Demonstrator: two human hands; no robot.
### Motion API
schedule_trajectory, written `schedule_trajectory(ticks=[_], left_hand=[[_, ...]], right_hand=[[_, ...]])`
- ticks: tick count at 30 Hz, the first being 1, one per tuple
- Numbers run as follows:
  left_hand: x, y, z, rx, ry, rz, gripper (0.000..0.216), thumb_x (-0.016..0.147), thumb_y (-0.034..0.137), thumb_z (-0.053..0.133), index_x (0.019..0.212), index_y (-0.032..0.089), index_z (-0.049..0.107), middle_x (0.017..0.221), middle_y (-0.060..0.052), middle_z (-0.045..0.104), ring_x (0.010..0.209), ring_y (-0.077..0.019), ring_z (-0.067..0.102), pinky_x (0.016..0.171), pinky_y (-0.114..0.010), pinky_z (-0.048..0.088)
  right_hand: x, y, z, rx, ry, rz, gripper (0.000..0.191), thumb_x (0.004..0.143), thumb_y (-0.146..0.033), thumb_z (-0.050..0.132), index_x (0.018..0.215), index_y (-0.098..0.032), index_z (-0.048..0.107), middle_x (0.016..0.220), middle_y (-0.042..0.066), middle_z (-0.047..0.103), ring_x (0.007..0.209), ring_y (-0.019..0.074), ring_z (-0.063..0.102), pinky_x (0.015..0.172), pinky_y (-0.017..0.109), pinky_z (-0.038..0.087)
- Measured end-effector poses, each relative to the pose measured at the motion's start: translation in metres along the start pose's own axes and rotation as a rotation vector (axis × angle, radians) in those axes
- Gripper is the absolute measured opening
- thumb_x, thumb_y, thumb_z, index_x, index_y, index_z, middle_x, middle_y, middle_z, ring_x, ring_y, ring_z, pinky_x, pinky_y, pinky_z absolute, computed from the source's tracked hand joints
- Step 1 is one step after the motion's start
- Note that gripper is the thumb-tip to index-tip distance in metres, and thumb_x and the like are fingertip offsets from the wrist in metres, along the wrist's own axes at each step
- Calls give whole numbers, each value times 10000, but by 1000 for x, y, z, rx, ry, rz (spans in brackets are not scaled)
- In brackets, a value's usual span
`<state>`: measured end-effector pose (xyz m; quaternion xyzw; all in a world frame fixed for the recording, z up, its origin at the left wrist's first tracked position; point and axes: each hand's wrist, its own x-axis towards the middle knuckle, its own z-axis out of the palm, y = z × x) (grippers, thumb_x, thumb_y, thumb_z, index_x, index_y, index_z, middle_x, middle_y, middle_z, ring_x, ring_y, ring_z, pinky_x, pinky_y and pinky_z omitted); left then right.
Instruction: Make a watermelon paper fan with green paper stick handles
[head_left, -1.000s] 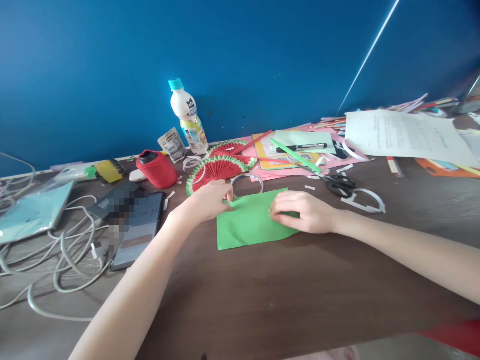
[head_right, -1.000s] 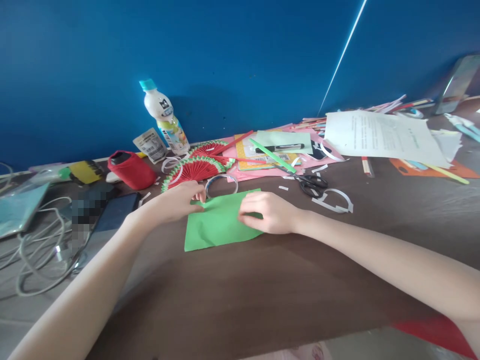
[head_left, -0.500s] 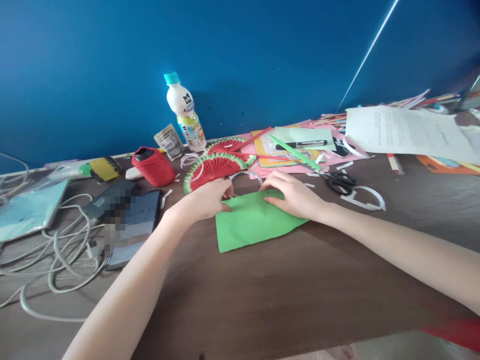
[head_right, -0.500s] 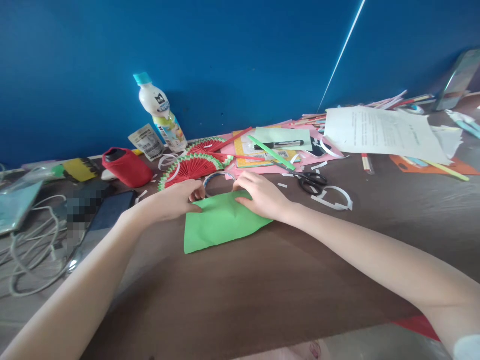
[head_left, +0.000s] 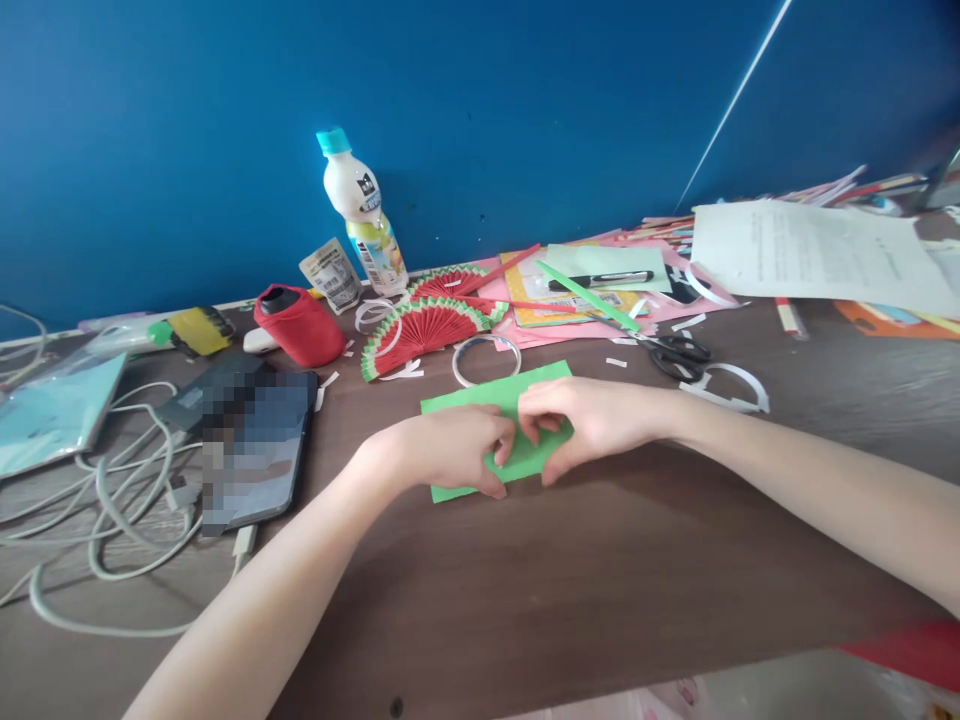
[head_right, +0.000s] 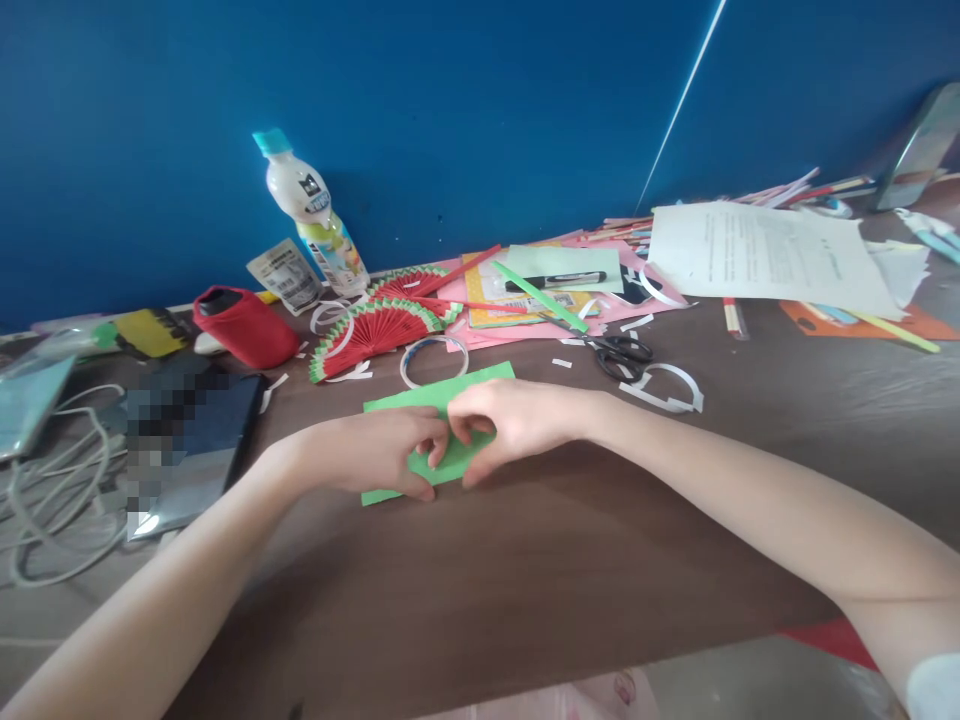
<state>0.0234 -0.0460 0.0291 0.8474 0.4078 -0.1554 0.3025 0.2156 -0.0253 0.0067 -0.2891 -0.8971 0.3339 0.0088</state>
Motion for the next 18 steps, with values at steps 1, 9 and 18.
schedule_trajectory(ticks=[1, 9, 18], left_hand=[[0, -1, -1, -6, -4, 0, 213, 639, 323, 617, 789, 212, 514, 909, 35, 541, 734, -116, 493, 571, -223, 345], [-2, 1, -5, -5, -33, 45, 84, 675, 266, 545, 727, 200, 536, 804, 24, 548, 698, -118, 501, 577, -231, 358], [-1, -2, -3, 8, -15, 77, 93, 684, 273, 538, 720, 197, 577, 830, 11, 535, 721, -117, 502, 602, -222, 373]], right_hand=[[-1, -3, -1, -28, -58, 14, 363, 638, -493, 671, 727, -192, 488, 711, -18, 451, 623, 117, 421, 530, 228, 296], [-8, -9, -8, -53, -199, 98, 110, 770, -293, 507, 759, -190, 543, 664, -2, 510, 615, 123, 459, 532, 236, 289], [-16, 1, -30, -46, -314, 238, 241, 713, -437, 580, 733, -199, 548, 655, -31, 504, 561, 100, 430, 501, 237, 274]])
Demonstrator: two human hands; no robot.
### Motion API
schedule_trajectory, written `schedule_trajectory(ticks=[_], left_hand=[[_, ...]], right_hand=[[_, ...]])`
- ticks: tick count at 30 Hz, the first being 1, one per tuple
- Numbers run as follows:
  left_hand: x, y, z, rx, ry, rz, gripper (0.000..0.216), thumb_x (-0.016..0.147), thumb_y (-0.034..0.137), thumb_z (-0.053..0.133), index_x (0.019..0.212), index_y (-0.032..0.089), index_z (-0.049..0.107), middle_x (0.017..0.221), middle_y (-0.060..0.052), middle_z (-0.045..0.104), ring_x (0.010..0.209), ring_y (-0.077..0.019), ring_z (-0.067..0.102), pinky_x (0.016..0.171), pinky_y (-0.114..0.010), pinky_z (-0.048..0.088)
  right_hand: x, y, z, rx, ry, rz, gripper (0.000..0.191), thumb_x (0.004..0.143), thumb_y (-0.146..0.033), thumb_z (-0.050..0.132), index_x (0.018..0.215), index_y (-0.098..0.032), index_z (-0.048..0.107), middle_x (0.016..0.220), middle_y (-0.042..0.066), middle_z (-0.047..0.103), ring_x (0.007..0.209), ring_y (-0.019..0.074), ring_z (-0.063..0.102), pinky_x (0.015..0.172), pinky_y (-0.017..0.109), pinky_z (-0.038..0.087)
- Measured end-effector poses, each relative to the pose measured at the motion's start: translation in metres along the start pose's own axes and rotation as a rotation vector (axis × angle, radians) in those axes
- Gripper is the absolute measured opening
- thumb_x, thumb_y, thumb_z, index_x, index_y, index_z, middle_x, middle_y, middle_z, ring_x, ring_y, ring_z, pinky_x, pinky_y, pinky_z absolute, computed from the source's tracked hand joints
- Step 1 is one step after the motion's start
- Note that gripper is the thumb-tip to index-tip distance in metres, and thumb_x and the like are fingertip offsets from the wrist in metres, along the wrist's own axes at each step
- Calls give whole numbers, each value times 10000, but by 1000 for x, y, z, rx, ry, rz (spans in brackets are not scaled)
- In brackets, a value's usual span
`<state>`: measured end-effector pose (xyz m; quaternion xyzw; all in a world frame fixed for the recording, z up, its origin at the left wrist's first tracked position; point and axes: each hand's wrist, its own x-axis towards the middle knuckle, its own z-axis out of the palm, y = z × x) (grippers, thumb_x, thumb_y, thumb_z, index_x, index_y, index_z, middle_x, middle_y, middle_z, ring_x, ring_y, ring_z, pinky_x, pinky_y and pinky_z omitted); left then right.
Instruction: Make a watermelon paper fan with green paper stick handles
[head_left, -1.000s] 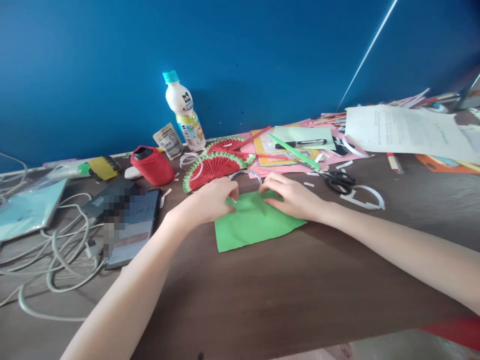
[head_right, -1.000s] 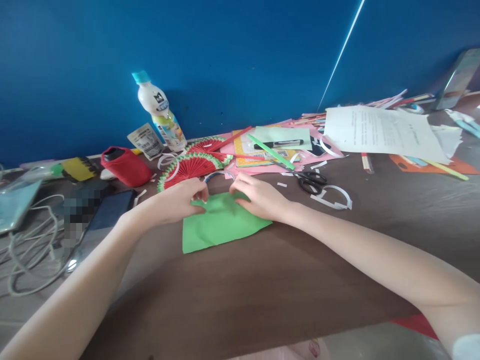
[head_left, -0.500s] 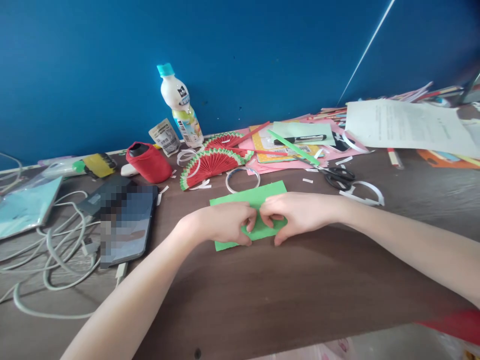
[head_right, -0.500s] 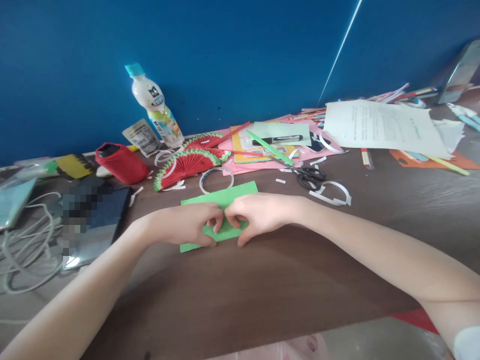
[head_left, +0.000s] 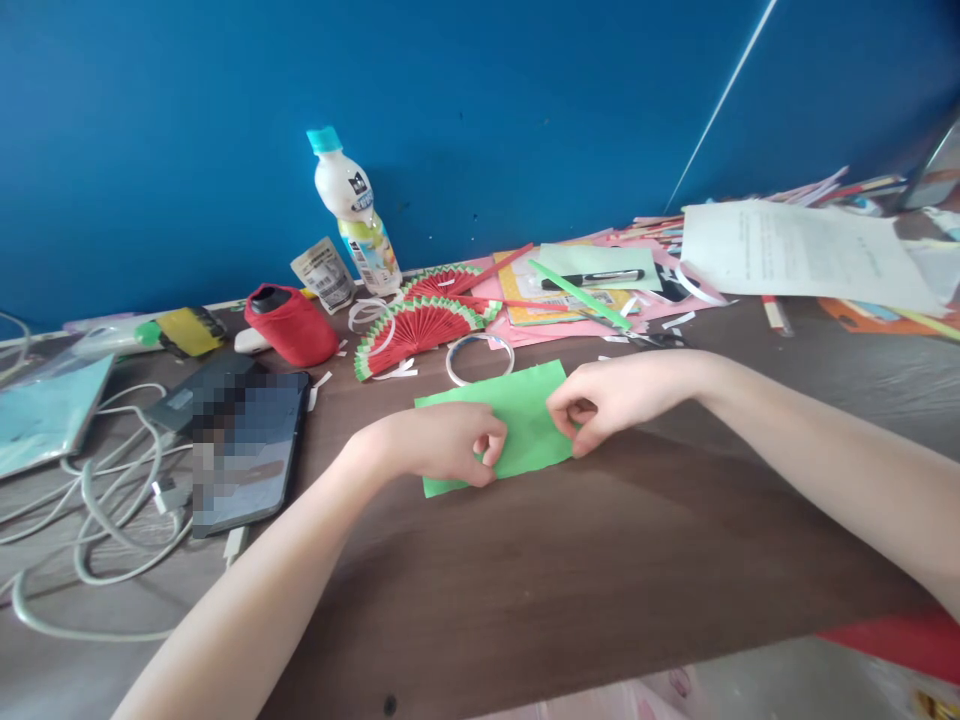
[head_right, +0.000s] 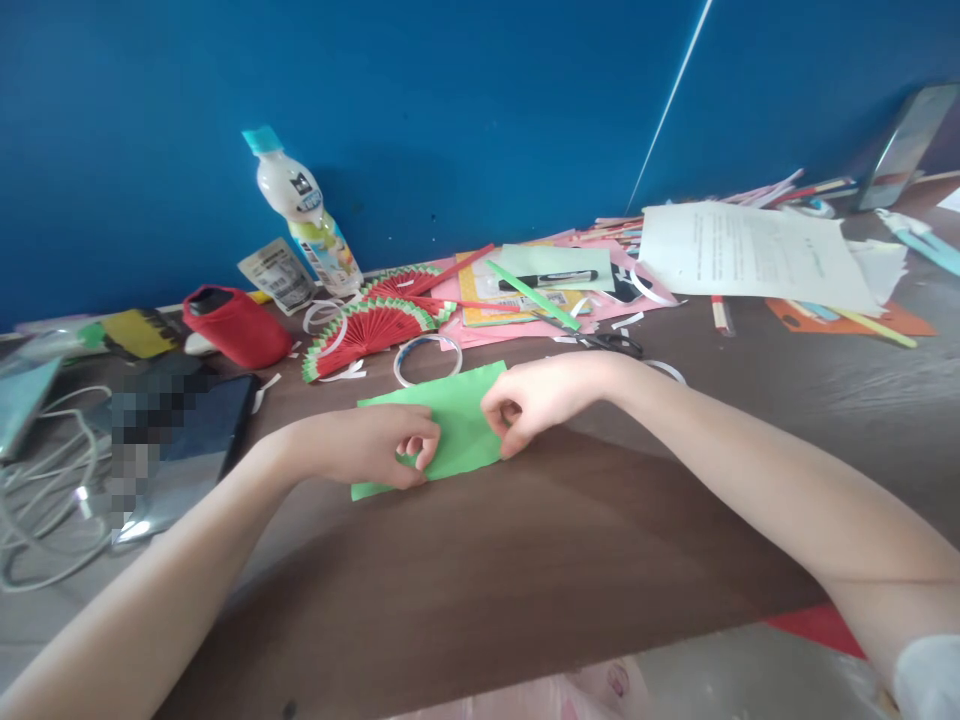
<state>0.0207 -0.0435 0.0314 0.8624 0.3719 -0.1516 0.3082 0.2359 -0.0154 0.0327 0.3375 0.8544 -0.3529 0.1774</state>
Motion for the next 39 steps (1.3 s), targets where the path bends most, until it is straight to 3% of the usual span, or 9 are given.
schedule_trajectory(ticks=[3, 8, 15, 22, 26, 28, 32, 35, 39], left_hand=[[0, 0, 0, 16, 5, -18, 90, 685, 283, 538, 708, 201, 567, 819, 20, 531, 700, -110, 493, 584, -221, 362], [0, 0, -1, 14, -5, 2, 105, 694, 301, 535, 701, 199, 562, 814, 20, 519, 701, -108, 488, 583, -221, 354], [0, 0, -1, 9, -4, -17, 99, 687, 295, 533, 691, 202, 565, 823, 20, 515, 705, -110, 488, 583, -225, 356], [0, 1, -1, 4, -3, -12, 116, 696, 312, 540, 704, 201, 576, 824, 17, 519, 721, -112, 498, 606, -220, 359], [-3, 4, 0, 26, -12, -102, 214, 655, 402, 596, 765, 219, 579, 821, 20, 548, 696, -125, 504, 546, -220, 326], [-5, 6, -1, 34, -33, -146, 204, 650, 367, 595, 790, 220, 573, 817, 19, 571, 679, -127, 503, 533, -219, 316], [-10, 8, -6, 52, -49, -150, 89, 694, 255, 481, 695, 199, 550, 706, 13, 566, 608, -116, 475, 522, -224, 304], [-12, 6, -10, 52, -52, -157, 128, 709, 273, 460, 624, 188, 505, 594, 17, 512, 534, -106, 432, 480, -231, 263], [-10, 0, -11, 9, -74, -171, 149, 721, 309, 476, 645, 189, 523, 608, 19, 533, 544, -106, 448, 476, -223, 265]], right_hand=[[-1, 1, 1, -48, -21, 6, 261, 665, -434, 623, 735, -198, 536, 660, -35, 474, 558, 98, 417, 492, 237, 259], [0, 0, 3, -26, -47, 13, 128, 734, -314, 520, 726, -192, 559, 654, -19, 510, 563, 104, 433, 508, 241, 277], [0, -2, 5, -109, 5, 43, 242, 650, -397, 615, 740, -211, 491, 696, -21, 479, 594, 122, 427, 490, 247, 257], [0, 3, 1, -26, -25, 27, 133, 742, -338, 512, 747, -216, 563, 683, -24, 531, 585, 113, 453, 520, 241, 293], [2, 8, 0, 10, -16, 17, 144, 738, -336, 521, 747, -209, 588, 704, -21, 569, 599, 112, 477, 535, 236, 310], [3, 9, 1, 24, -13, 11, 147, 733, -332, 525, 743, -201, 593, 700, -20, 575, 595, 109, 475, 536, 234, 314], [4, 11, 2, 59, -23, 3, 149, 726, -317, 527, 749, -187, 597, 696, -11, 592, 595, 110, 487, 536, 229, 324], [4, 10, 2, 68, -30, 12, 160, 722, -322, 531, 752, -180, 597, 699, -2, 601, 595, 113, 500, 532, 228, 326], [2, 7, 2, -3, -10, 48, 164, 736, -351, 521, 734, -197, 578, 694, -11, 594, 599, 118, 496, 533, 236, 313]])
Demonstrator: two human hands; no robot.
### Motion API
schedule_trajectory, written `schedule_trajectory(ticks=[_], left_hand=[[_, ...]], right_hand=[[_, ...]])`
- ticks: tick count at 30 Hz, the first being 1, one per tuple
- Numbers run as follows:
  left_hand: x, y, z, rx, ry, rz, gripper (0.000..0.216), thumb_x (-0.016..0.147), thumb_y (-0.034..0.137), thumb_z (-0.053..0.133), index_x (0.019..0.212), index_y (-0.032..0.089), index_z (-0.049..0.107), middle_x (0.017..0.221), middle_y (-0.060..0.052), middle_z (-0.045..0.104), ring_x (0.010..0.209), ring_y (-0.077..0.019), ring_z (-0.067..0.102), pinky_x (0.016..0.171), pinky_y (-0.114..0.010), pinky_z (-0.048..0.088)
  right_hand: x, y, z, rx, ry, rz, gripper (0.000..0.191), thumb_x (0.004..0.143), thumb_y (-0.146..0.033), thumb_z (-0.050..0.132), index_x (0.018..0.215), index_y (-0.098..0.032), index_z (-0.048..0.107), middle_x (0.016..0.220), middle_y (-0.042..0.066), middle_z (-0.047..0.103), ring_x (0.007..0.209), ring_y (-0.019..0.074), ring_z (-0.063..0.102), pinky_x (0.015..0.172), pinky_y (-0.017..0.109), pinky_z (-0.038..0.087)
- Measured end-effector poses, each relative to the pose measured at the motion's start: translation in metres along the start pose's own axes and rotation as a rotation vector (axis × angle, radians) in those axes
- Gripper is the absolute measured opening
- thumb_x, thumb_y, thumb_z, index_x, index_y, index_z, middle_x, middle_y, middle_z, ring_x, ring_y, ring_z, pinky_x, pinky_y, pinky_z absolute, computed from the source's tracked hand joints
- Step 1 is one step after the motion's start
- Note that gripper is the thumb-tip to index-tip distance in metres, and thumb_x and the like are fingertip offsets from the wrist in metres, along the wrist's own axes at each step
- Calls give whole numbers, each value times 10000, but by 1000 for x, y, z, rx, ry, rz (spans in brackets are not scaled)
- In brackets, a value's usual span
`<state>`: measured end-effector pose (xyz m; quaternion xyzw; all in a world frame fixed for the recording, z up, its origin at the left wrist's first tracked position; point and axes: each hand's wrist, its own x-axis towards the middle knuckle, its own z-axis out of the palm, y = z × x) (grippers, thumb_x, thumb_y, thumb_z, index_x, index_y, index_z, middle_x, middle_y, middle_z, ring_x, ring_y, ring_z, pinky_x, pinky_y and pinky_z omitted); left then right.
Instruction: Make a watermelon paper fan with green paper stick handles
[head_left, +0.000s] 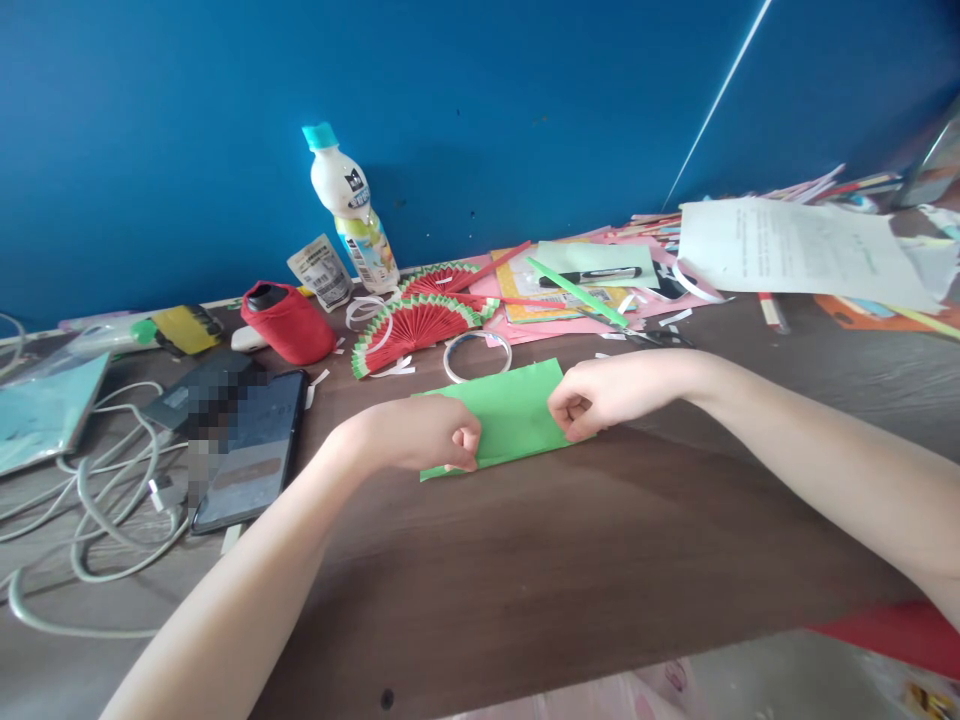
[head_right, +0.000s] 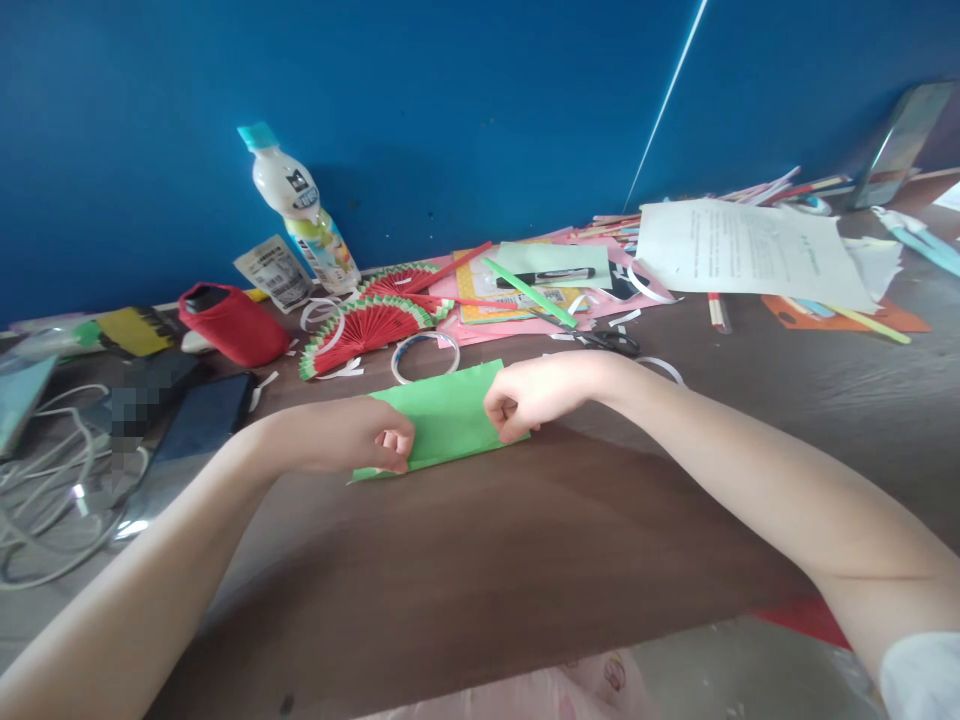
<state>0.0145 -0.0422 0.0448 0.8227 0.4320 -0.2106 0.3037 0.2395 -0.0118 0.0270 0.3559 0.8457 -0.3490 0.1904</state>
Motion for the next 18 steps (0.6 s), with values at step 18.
schedule_trajectory(ticks=[18], left_hand=[[4, 1, -2, 22, -28, -14, 147, 692, 318, 463, 621, 192, 489, 552, 37, 433, 505, -101, 352, 482, -240, 242]], right_hand=[[12, -25, 22, 2, 230, -161, 253, 821, -377, 477, 658, -184, 467, 577, -41, 460, 507, 77, 387, 498, 239, 223]])
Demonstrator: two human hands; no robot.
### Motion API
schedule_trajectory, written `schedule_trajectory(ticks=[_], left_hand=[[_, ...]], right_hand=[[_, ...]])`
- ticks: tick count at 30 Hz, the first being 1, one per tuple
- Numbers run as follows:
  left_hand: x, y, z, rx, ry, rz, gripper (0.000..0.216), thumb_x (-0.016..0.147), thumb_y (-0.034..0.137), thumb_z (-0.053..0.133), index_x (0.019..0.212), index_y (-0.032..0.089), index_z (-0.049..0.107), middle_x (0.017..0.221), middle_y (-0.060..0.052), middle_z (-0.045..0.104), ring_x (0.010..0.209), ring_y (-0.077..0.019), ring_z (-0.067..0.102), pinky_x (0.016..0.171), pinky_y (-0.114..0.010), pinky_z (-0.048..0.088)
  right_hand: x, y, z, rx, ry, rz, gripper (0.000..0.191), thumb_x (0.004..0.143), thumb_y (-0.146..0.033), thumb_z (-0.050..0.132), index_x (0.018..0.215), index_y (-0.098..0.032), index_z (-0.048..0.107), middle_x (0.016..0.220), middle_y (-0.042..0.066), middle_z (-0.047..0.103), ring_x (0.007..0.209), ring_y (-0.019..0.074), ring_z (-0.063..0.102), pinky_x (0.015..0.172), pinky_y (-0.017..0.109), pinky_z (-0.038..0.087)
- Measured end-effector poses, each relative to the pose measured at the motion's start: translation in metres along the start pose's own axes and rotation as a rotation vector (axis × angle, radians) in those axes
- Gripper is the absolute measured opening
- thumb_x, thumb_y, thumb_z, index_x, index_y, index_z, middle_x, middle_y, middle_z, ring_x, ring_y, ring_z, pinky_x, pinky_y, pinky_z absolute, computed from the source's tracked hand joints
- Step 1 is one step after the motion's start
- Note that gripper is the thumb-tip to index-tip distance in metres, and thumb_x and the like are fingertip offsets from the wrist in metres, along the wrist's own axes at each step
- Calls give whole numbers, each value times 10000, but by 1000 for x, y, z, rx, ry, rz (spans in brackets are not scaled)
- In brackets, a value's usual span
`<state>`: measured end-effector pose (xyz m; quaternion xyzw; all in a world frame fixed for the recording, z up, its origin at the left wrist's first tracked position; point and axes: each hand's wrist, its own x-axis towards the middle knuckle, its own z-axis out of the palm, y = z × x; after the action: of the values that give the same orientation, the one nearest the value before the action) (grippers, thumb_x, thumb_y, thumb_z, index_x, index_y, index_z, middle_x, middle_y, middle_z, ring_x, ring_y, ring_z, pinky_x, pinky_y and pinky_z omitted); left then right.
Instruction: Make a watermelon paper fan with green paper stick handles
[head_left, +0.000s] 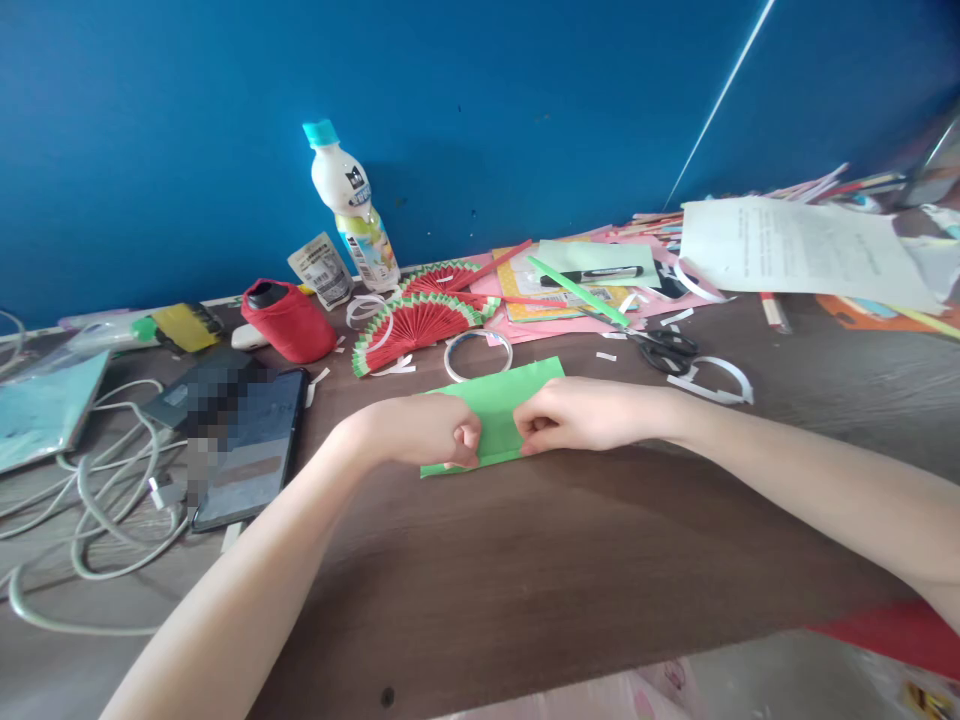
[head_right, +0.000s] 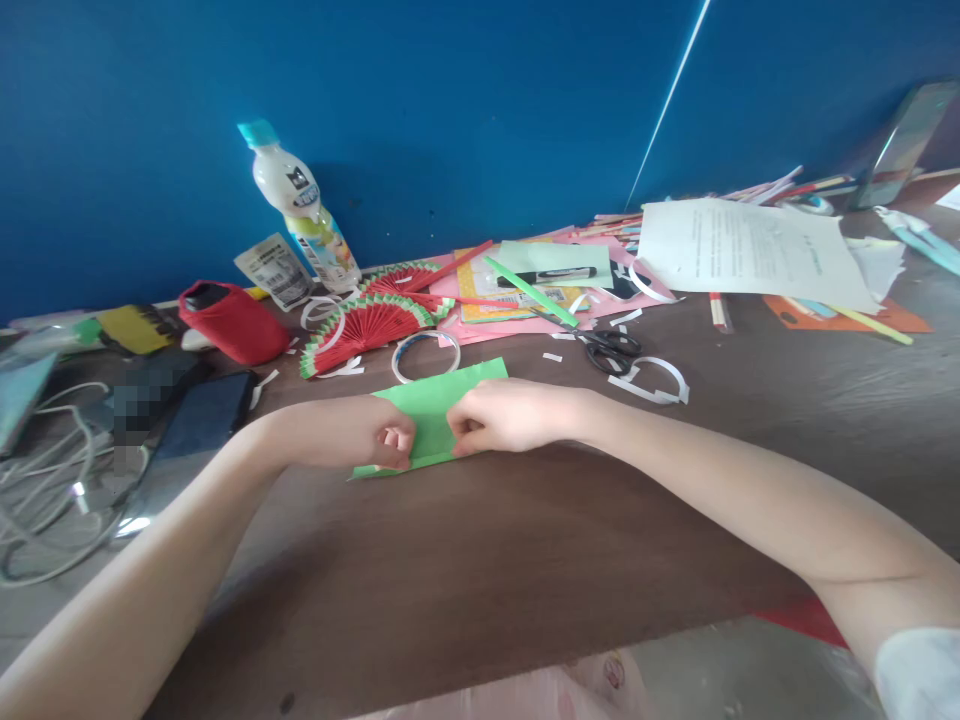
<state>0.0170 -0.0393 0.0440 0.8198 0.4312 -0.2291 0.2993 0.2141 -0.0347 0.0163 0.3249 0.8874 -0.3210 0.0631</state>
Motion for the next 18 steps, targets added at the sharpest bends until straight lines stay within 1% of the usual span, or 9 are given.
schedule_trajectory(ticks=[7, 12, 18], left_hand=[[0, 1, 0, 36, 22, 10, 135, 677, 301, 437, 605, 193, 472, 536, 37, 401, 489, -102, 304, 479, -254, 214], [-1, 2, 0, 39, 16, 9, 142, 676, 308, 432, 607, 192, 476, 526, 35, 390, 484, -101, 307, 478, -252, 209], [-3, -1, 0, 23, -31, -17, 82, 632, 274, 465, 616, 195, 481, 551, 35, 463, 496, -98, 347, 460, -230, 231]], right_hand=[[1, -2, -1, -23, 20, 23, 247, 814, -371, 493, 654, -184, 470, 573, -43, 465, 512, 79, 381, 509, 241, 223], [2, -1, 0, -51, 26, 19, 254, 819, -374, 495, 654, -183, 469, 571, -40, 464, 525, 83, 381, 517, 241, 224], [2, 2, 0, -52, 32, 5, 256, 822, -364, 485, 646, -182, 447, 567, -43, 449, 514, 78, 375, 506, 244, 217]])
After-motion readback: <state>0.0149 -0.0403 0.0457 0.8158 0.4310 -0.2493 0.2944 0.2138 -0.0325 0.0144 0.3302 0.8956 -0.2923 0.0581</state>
